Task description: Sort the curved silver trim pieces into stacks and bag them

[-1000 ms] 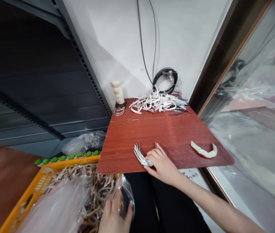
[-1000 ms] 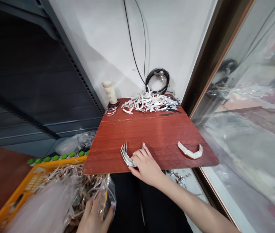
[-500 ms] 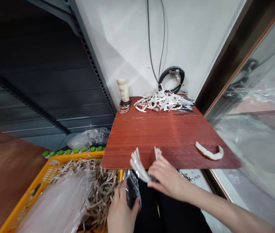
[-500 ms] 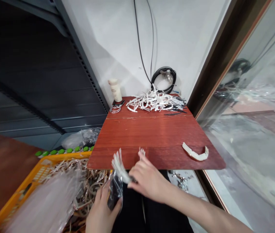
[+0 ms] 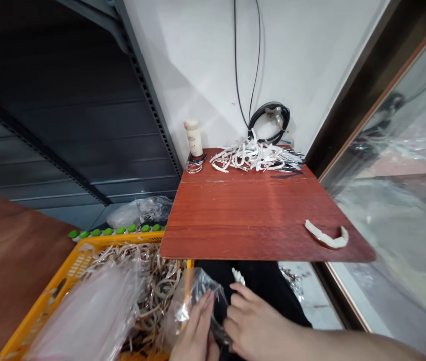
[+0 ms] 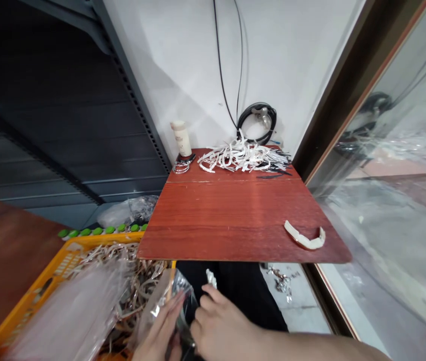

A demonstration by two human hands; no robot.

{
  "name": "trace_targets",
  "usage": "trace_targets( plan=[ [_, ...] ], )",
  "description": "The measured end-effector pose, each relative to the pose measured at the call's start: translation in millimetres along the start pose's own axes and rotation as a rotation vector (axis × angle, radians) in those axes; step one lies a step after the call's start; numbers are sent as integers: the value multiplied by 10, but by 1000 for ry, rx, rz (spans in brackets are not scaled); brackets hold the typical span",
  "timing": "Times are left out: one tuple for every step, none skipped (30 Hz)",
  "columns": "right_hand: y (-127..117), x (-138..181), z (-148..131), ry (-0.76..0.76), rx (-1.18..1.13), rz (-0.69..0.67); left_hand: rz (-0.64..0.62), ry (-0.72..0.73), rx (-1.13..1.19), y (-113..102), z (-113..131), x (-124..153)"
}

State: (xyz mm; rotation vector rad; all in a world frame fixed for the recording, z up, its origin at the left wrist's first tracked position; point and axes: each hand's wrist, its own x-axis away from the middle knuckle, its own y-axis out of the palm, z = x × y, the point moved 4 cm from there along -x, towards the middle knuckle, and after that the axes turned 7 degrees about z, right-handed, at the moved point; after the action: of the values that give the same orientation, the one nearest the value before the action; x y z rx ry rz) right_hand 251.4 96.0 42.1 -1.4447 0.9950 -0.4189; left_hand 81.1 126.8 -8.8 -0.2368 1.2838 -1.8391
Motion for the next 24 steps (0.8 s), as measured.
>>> trace_targets(
  plan=[
    [80, -45, -73, -13, 36, 53, 2, 24, -8, 27, -10, 40],
    [156, -86, -125, -5, 58, 111, 11, 23, -16, 61, -32, 71],
    [222, -119, -150, 23, 66, 171, 18, -1, -20, 103, -61, 93],
    [277, -137, -153, 67, 55, 227, 26, -52, -19, 149, -99, 106],
    [323, -137, -141, 111, 21, 269, 31, -120, -12, 198, -140, 114],
    [356, -116, -121, 147, -32, 308, 29, -189, 3, 248, -178, 120],
    [377, -74, -97, 180, -98, 349, 16, -238, 28, 296, -202, 126],
    [386, -13, -66, 226, -173, 396, 0, -266, 58, 339, -213, 132],
    [393, 63, -24, 304, -255, 446, -7, -285, 85, 370, -216, 139],
    [401, 149, 29, 416, -343, 500, 1, -301, 105, 385, -215, 148],
    [424, 234, 88, 556, -447, 537, 19, -313, 116, 387, -209, 154],
    [472, 305, 142, 704, -578, 534, 37, -318, 122, 378, -198, 156],
    [542, 349, 183, 840, -736, 487, 41, -305, 129, 364, -177, 149],
    [620, 365, 208, 954, -908, 418, 33, -283, 137, 346, -151, 131],
    [693, 356, 222, 1046, -1074, 350, 11, -251, 151, 326, -120, 104],
    [753, 331, 231, 1128, -1221, 301, -23, -212, 171, 304, -86, 68],
    [796, 298, 241, 1205, -1337, 280, -57, -176, 196, 279, -54, 29],
    [821, 264, 249, 1274, -1411, 287, -84, -150, 222, 251, -25, -9],
    [829, 235, 251, 1327, -1444, 305, -95, -139, 249, 222, -5, -42],
    [821, 211, 241, 1353, -1442, 327, -90, -148, 277, 192, 4, -66],
    [797, 195, 217, 1348, -1412, 355, -80, -168, 308, 168, 6, -76],
    [758, 185, 176, 1311, -1360, 377, -58, -202, 340, 146, -3, -72],
    [711, 176, 117, 1238, -1296, 372, -27, -244, 374, 125, -19, -54],
    [661, 171, 46, 1147, -1219, 346, 5, -284, 408, 103, -40, -25]
  ],
)
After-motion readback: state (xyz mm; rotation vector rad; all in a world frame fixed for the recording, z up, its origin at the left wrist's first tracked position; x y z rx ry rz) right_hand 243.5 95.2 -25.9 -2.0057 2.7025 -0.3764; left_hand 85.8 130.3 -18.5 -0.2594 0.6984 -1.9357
